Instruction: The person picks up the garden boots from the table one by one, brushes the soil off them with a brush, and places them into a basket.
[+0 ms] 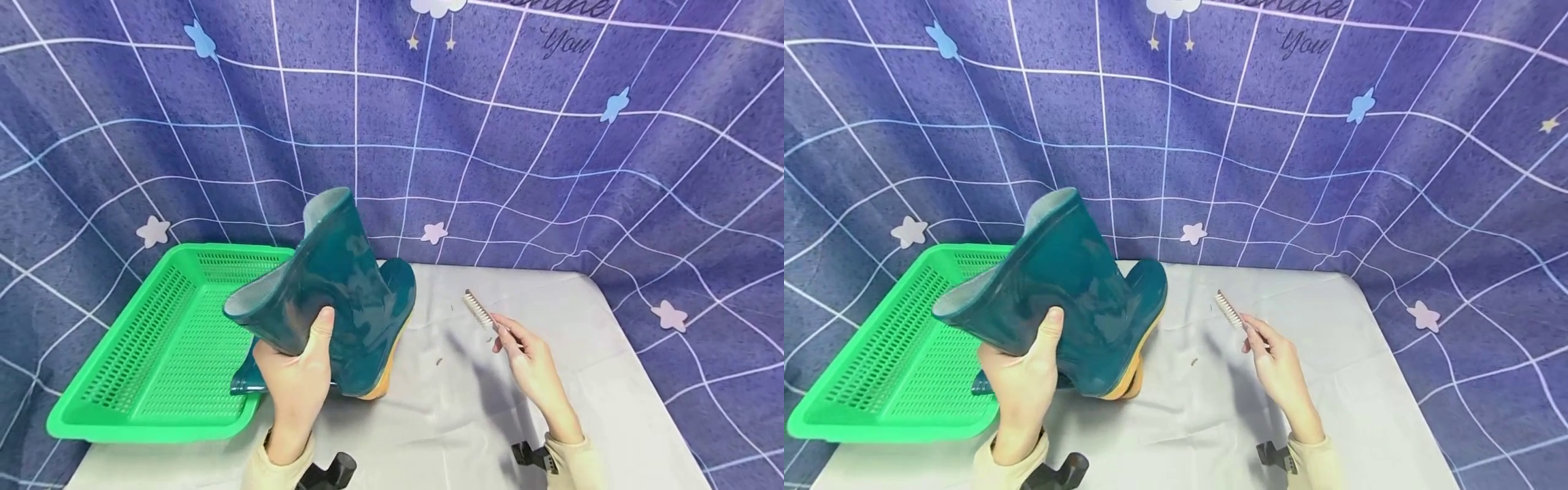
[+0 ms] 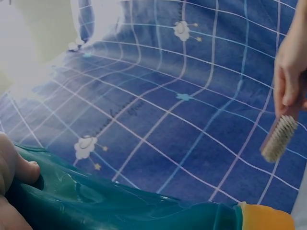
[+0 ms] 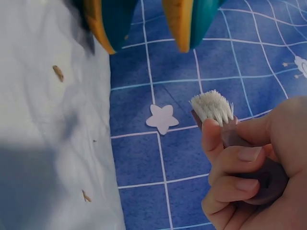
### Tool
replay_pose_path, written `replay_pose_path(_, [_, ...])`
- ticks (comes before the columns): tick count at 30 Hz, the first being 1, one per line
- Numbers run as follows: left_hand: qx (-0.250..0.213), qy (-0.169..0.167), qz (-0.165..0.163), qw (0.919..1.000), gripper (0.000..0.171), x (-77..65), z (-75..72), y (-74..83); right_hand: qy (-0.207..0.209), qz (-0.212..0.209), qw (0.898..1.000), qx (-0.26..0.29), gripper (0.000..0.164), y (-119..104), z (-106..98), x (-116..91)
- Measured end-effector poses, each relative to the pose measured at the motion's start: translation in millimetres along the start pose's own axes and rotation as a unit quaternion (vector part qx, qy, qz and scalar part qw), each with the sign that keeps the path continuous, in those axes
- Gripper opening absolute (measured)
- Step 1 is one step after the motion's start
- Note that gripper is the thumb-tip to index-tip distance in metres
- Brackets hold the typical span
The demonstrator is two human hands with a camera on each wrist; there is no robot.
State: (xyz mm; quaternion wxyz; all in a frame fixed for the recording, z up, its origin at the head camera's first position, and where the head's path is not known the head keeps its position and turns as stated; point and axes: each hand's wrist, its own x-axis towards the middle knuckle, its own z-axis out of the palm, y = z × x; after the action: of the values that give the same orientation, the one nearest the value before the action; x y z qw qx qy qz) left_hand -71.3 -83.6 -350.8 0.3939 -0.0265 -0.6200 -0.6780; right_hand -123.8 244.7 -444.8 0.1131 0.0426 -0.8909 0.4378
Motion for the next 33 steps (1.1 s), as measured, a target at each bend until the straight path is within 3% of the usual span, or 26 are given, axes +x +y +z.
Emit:
replay_pose_path(4, [-0.044,0.023,-0.027,0.9984,0.017,9.9,-6.8,6.4,-0.009,-0.004,1.000,0.001,0.032,2.2,4.9,-1.2])
replay_pose_path(7, [-0.050,0.039,-0.032,0.9975,0.018,17.3,-11.8,11.3,-0.016,-0.002,1.000,0.000,0.032,4.0,6.7,-1.7])
replay_pose_path(17, [-0.103,0.093,0.017,0.9902,0.036,38.5,-36.0,23.9,-0.023,0.005,1.000,0.007,0.031,5.7,8.7,-5.9])
replay_pose_path(21, [-0.157,0.125,0.043,0.9787,0.043,46.0,-48.7,25.5,-0.018,0.007,1.000,0.005,0.030,9.6,6.8,-10.1])
replay_pose_path(25, [-0.224,0.169,0.049,0.9585,0.050,56.1,-61.6,28.6,-0.019,0.009,1.000,0.003,0.030,12.5,5.6,-12.2])
replay_pose_path(28, [-0.250,0.193,0.052,0.9473,0.054,64.4,-70.5,32.6,-0.020,0.007,1.000,0.002,0.030,14.0,4.9,-12.3])
replay_pose_path(33, [-0.245,0.211,0.065,0.9441,0.058,76.4,-82.9,35.9,-0.019,0.006,1.000,-0.008,0.030,16.0,3.1,-12.6])
